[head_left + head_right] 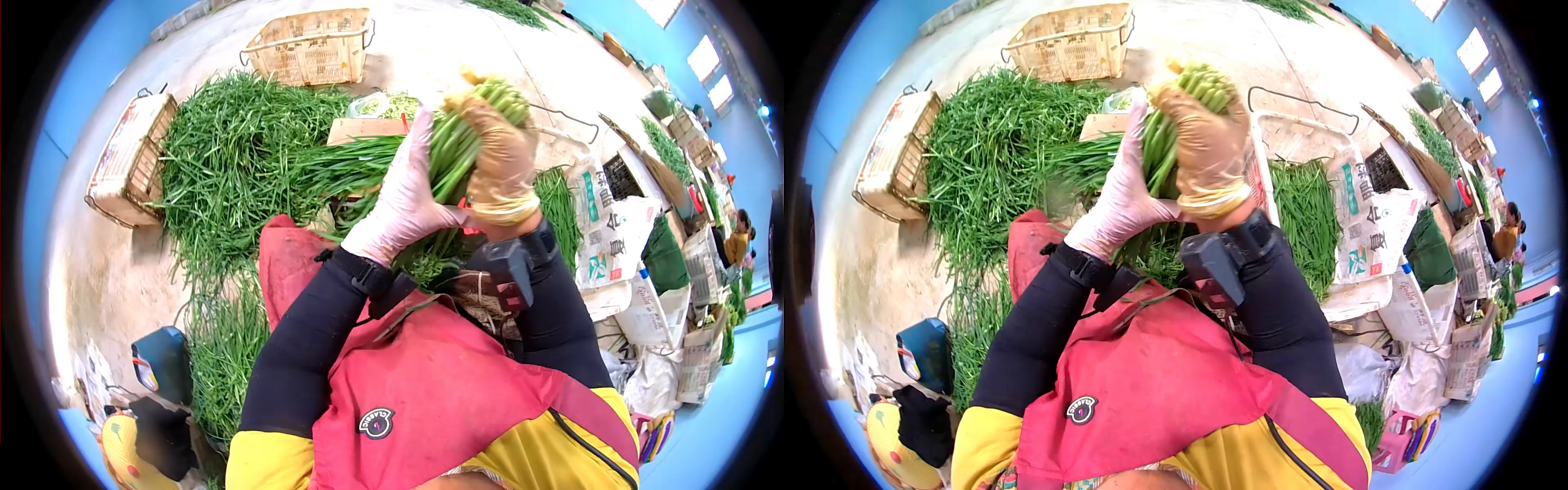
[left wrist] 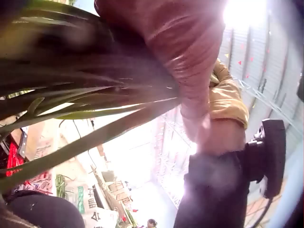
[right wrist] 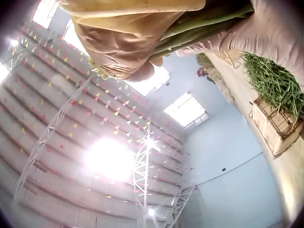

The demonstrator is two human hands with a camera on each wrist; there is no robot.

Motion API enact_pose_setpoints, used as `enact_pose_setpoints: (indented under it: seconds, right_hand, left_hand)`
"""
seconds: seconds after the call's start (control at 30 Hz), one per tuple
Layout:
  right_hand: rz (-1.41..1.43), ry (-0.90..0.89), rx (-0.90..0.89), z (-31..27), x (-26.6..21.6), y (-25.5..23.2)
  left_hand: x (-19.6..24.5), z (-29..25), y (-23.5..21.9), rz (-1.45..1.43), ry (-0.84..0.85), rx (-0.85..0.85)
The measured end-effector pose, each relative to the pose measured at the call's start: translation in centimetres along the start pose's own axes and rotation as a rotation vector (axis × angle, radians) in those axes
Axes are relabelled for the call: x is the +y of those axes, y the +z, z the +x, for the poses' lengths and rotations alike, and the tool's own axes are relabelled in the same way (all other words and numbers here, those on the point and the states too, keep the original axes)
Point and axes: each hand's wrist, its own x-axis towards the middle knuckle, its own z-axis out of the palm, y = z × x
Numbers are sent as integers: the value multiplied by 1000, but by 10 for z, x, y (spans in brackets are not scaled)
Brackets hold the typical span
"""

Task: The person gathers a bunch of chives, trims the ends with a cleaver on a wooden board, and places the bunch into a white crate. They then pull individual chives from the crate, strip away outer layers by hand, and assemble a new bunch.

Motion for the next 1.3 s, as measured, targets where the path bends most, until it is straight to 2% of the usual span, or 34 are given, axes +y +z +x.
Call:
enact_pose_setpoints:
  seconds: [0.03,0.07,0.13,0.17,0.2,0.23,0.27,0.3,0.37,0.4,0.47,0.5,0.53,0.6,0.63,0.67,0.7,0.77,0.83,0.87,0.9,0.93,0.97,1.0,1.07,1.1,1.13,1.17,1.23,1.3]
  right_hand:
    - [-5,41,-11,-3,7,3]
    - [43,13,-19,-4,15,7]
    - [86,-70,-24,-9,22,27]
    - [98,-14,-41,-12,21,37]
    - [110,29,-94,-12,25,46]
    - [110,-32,-203,-10,23,57]
    - [40,59,-298,-11,17,62]
    - [195,66,-386,-8,25,67]
    - [-80,-61,-469,-2,34,61]
    - [-377,-299,-409,10,44,54]
    - [-67,-47,-301,27,48,20]
    - [-135,36,-214,34,25,0]
    - [-204,-52,-126,46,29,-26]
    - [-371,62,-31,63,36,-93]
    - [-394,58,26,66,41,-117]
    - [-423,86,49,69,48,-141]
    - [-315,178,31,68,55,-160]
    - [-295,320,-47,71,83,-200]
    - [-319,405,-6,70,90,-204]
    - [-284,434,1,72,101,-212]
    - [-255,472,17,74,104,-212]
    - [-285,499,3,77,107,-215]
    - [-314,527,-12,81,110,-219]
    - [-312,535,-4,85,114,-223]
    - [-330,597,-52,92,120,-232]
    - [-354,604,-76,96,122,-236]
    - [-348,608,-71,98,126,-241]
    - [-344,613,-67,102,130,-247]
    - [-368,631,-74,111,143,-264]
    - [-409,666,-88,118,155,-273]
  left_hand:
    - [-6,-1,1,-103,-46,14]
    - [-12,-3,2,-48,36,90]
    - [-19,-7,4,-210,14,198]
    - [-24,-10,3,-243,-9,244]
    - [-36,-16,3,-246,-122,309]
    - [-28,-14,-2,-255,-118,279]
    - [-19,-12,-7,-524,-323,463]
    - [-14,-12,-14,-787,-539,648]
    - [-83,-46,-38,-130,-159,328]
    - [-41,-21,-24,-521,-278,676]
    - [-13,-6,-46,-490,-306,680]
    - [-6,1,-61,-496,-356,662]
    - [-17,5,-81,-448,-357,663]
    - [-32,17,-119,-351,-359,659]
    - [-33,28,-135,-302,-359,654]
    - [-40,38,-150,-289,-348,608]
    - [-49,48,-164,-278,-338,558]
    - [-66,73,-176,-245,-349,394]
    - [-81,100,-170,237,-289,136]
    - [-100,108,-162,313,-241,23]
    - [-105,119,-140,482,-181,-46]
    - [-114,130,-120,596,-61,-183]
    - [-131,137,-103,585,-143,-304]
    - [-160,140,-89,650,-96,-373]
    - [-197,141,-55,747,-303,-541]
    - [-225,139,-39,786,-333,-616]
    - [-242,138,-22,792,-217,-637]
    - [-256,133,-9,826,-176,-708]
    - [-286,124,20,880,-346,-810]
    - [-300,116,47,924,-433,-876]
